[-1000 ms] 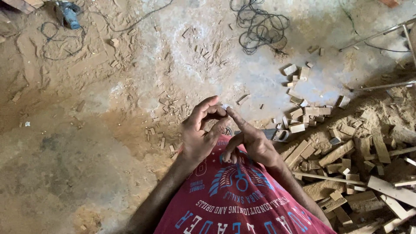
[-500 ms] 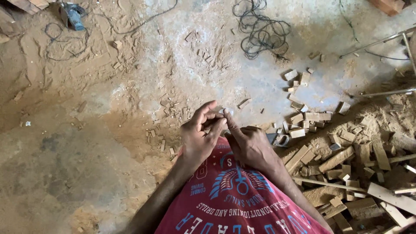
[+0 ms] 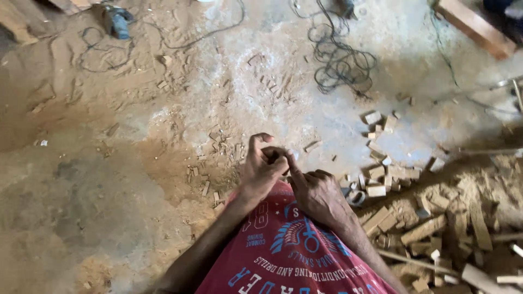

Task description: Organizing and handling small pieces of wood and tools in a woodworking workshop.

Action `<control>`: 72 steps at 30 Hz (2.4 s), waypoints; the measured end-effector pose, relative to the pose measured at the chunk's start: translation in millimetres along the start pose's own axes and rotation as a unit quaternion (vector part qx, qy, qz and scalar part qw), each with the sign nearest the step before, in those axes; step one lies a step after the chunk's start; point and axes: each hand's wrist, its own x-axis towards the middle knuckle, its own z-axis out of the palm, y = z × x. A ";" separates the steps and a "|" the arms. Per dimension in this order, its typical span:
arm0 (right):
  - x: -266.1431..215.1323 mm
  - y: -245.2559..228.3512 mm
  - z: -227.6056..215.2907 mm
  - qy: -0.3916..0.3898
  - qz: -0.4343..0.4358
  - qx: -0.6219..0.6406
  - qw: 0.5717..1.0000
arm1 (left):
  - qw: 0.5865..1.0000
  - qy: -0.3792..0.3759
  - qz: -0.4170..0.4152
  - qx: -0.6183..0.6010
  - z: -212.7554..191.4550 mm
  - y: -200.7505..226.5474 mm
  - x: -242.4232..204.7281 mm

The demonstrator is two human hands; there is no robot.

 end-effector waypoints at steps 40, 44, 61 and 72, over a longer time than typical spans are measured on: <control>-10.0 -5.1 -32.1 -0.055 -0.076 0.861 0.500 | 0.999 -0.021 0.032 -0.004 2.4 31.4 -5.6; -7.6 -2.0 -32.6 -0.055 -0.114 0.887 0.443 | 0.998 -0.046 0.031 0.000 6.8 32.9 -12.5; -7.3 7.3 -21.6 -0.041 -0.158 0.885 0.437 | 0.992 -0.106 -0.011 -0.068 38.8 66.8 -10.5; -10.2 4.9 -29.0 -0.049 0.063 0.730 0.679 | 0.991 -0.084 -0.032 -0.097 28.7 46.2 -6.9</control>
